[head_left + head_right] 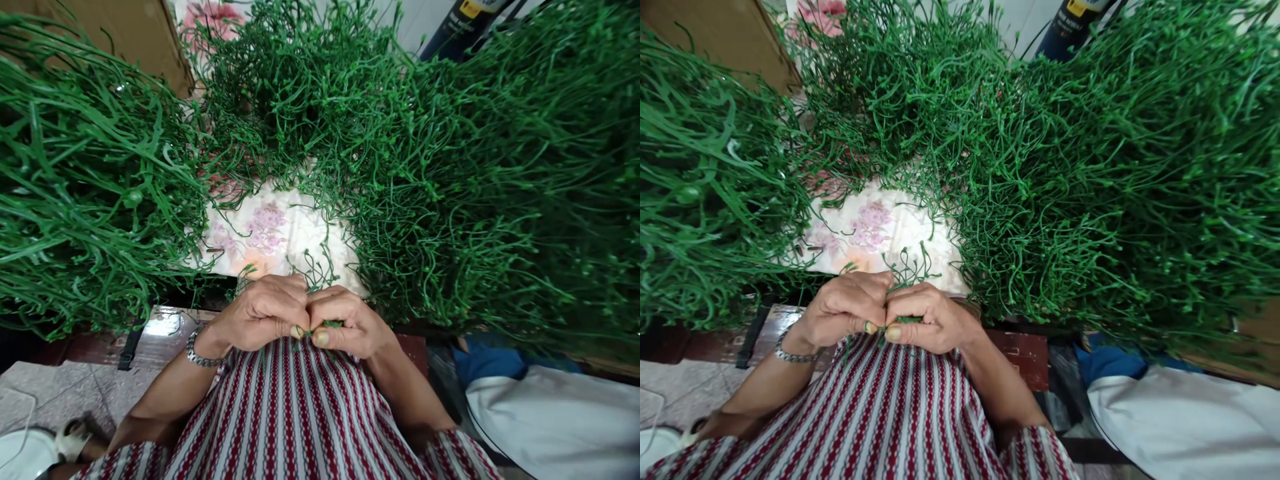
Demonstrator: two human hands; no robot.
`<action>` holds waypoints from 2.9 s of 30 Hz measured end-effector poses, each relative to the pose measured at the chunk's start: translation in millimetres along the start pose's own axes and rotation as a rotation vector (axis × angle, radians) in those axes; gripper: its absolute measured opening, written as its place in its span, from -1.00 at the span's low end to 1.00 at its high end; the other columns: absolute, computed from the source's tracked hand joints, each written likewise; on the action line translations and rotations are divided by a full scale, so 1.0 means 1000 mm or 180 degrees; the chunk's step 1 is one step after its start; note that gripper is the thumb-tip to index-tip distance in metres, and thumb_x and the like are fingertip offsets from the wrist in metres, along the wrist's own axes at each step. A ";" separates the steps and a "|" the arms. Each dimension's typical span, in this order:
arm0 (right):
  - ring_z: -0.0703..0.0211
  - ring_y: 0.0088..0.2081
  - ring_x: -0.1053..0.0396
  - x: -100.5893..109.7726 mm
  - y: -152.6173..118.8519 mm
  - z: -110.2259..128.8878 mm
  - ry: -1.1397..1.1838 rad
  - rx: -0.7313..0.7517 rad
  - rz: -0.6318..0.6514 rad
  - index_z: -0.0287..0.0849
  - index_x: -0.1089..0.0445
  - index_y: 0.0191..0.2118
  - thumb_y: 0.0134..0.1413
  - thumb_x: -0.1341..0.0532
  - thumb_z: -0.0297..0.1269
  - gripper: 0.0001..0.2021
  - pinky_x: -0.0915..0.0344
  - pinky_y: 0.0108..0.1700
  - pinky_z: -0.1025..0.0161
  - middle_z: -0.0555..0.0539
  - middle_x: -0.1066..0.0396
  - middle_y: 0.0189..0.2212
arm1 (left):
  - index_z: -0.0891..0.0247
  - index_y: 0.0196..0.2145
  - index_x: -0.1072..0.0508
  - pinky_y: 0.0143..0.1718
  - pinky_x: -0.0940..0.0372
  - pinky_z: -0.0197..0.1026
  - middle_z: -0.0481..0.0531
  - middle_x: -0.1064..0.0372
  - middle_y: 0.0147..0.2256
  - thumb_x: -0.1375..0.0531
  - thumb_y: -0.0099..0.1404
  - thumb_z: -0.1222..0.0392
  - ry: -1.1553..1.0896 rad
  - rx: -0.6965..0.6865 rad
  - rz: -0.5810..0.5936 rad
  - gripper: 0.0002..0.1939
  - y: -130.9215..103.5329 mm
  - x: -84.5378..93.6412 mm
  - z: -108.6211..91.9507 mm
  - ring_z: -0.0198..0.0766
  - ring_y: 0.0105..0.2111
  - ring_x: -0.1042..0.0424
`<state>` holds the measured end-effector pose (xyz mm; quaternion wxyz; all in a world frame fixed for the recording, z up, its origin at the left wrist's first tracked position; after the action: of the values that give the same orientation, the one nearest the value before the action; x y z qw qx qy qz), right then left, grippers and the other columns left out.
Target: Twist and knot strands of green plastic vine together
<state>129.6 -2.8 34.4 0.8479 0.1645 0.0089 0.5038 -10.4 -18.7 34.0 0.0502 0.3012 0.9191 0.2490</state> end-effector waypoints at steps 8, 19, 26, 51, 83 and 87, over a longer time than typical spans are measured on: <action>0.39 -0.57 -0.15 -0.004 0.002 -0.005 0.0604 -0.0022 -0.0187 -0.22 -0.30 -0.55 0.08 -0.17 -0.21 -0.74 -0.10 -0.50 0.40 0.06 -0.20 -0.64 | 0.21 -0.47 -0.43 -0.40 -0.16 -0.14 -0.04 -0.29 -0.65 -0.12 0.24 0.18 -0.0434 0.0003 0.0004 -0.83 0.004 0.000 0.002 -0.33 -0.59 -0.25; 0.15 -0.34 -0.31 0.027 -0.024 0.021 0.0471 -0.0085 -0.1598 -0.20 -0.33 -0.54 0.10 -0.14 -0.16 -0.72 -0.29 -0.30 0.15 -0.12 -0.29 -0.40 | 0.20 -0.47 -0.54 -0.17 -0.22 -0.04 -0.04 -0.35 -0.65 -0.23 0.11 0.14 -0.1172 0.0262 -0.1402 -0.88 -0.010 0.042 0.002 -0.33 -0.59 -0.31; 0.44 -0.65 -0.14 0.033 -0.028 0.028 0.0051 -0.0358 -0.2205 -0.17 -0.34 -0.25 0.19 -0.06 -0.32 -0.87 -0.15 -0.63 0.40 -0.02 -0.30 -0.42 | 0.23 -0.53 -0.51 -0.42 -0.24 -0.11 0.00 -0.22 -0.70 -0.21 0.09 0.12 -0.1486 0.0217 -0.1472 -0.84 -0.002 0.040 -0.003 -0.25 -0.56 -0.30; 0.27 -0.46 -0.24 0.035 -0.008 0.044 -0.3799 -0.0249 -0.1817 -0.21 -0.31 -0.39 0.09 -0.11 -0.43 -0.93 -0.18 -0.41 0.31 -0.03 -0.32 -0.51 | 0.23 -0.19 -0.43 -0.03 -0.18 -0.04 0.04 -0.40 -0.22 -0.14 0.17 0.38 0.2814 0.0224 -0.0941 -0.77 0.041 0.021 -0.048 -0.18 -0.15 -0.33; 0.24 -0.38 -0.28 0.027 -0.010 0.029 -0.2520 -0.0515 -0.1110 -0.22 -0.33 -0.31 0.14 -0.08 -0.39 -0.90 -0.21 -0.35 0.31 -0.05 -0.30 -0.44 | 0.30 -0.44 -0.29 -0.41 -0.15 -0.26 -0.03 -0.21 -0.47 -0.03 0.22 0.39 0.2367 0.0650 -0.0104 -0.89 0.028 -0.004 -0.011 -0.34 -0.43 -0.23; 0.25 -0.40 -0.27 0.024 -0.009 0.027 -0.2497 -0.0649 -0.1149 -0.22 -0.30 -0.38 0.08 -0.09 -0.45 -0.92 -0.19 -0.36 0.32 -0.04 -0.29 -0.45 | 0.29 -0.48 -0.28 -0.42 -0.15 -0.22 -0.01 -0.21 -0.47 0.00 0.22 0.39 0.3173 0.0587 0.0251 -0.85 0.025 -0.010 -0.011 -0.30 -0.44 -0.23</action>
<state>154.6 6.4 61.1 0.8734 0.2546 -0.3347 0.2454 7.9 -11.8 55.3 -0.4307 0.1834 0.8375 0.2820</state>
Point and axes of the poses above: each hand's wrist, its own y-axis towards the middle knuckle, its own x-axis out of the back of the hand, z = x × y, the point moved 3 cm from there along y, towards the middle knuckle
